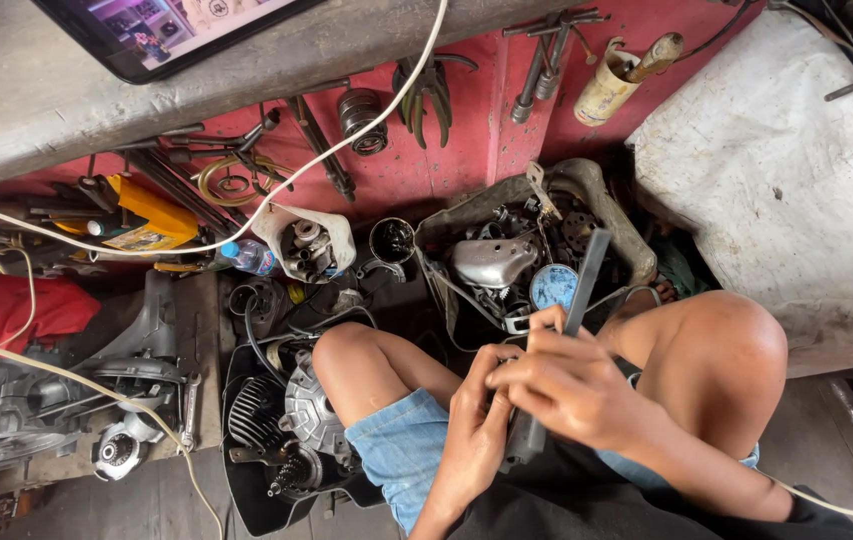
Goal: The person sits on the floor and uses a metal file to smooth the edges of a small metal part held in their left hand. They repeatedly rub the file against the part, rotating it to work on different sides.
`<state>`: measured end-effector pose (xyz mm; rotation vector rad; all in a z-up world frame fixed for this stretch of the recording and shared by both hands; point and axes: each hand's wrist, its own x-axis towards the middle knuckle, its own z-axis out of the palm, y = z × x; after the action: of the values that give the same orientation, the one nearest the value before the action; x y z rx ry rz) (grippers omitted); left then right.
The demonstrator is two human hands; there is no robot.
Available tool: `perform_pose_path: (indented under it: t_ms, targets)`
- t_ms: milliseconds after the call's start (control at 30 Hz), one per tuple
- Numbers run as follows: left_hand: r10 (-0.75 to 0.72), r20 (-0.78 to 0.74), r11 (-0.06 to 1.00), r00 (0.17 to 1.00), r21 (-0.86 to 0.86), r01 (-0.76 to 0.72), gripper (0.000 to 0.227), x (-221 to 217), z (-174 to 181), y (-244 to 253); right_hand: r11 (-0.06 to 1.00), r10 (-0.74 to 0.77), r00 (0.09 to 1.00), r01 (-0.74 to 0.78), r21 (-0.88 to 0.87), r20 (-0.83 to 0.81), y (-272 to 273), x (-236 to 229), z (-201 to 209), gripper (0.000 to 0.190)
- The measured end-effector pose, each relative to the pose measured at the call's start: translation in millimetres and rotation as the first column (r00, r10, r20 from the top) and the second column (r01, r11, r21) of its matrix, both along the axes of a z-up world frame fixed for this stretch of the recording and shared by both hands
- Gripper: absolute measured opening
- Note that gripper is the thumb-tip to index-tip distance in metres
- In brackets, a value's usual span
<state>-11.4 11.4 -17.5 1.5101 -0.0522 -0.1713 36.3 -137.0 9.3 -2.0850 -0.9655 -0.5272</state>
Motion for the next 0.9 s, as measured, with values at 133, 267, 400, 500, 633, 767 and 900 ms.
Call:
perform_pose_path:
  t_ms: [133,267,400,500,633,767,900]
  targets:
    - [-0.038,-0.050,0.998,0.998,0.048,0.040,0.033,1,1,0,0.972,0.235,0.969,-0.235,0.012,-0.073,6,-12,9,0.019]
    - [-0.053,-0.034,0.999,0.998,-0.004,0.053,0.033,0,4,0,0.995,0.097,0.994,-0.098,-0.002,-0.047,-2,-4,4,0.016]
    - [-0.082,-0.063,0.996,0.995,0.017,0.083,0.038,1,2,0,0.972,0.236,0.963,-0.233,0.032,-0.130,5,-15,18,0.010]
    - [-0.075,-0.005,0.995,0.997,-0.068,0.074,0.027,0,3,-4,0.936,0.329,0.942,-0.334,-0.110,-0.062,1,-12,8,0.012]
    - [-0.057,-0.003,0.998,0.998,-0.004,0.057,0.024,0,-3,-1,0.997,0.046,0.999,-0.045,-0.061,0.008,-1,1,10,0.020]
    - [-0.062,-0.045,0.998,0.997,0.013,0.063,0.030,1,4,-4,0.974,0.217,0.971,-0.223,-0.048,-0.098,6,-10,12,0.018]
    - [-0.052,-0.073,0.997,0.996,0.047,0.056,0.027,1,1,-1,0.989,0.035,0.999,-0.038,-0.146,-0.025,-6,0,4,0.020]
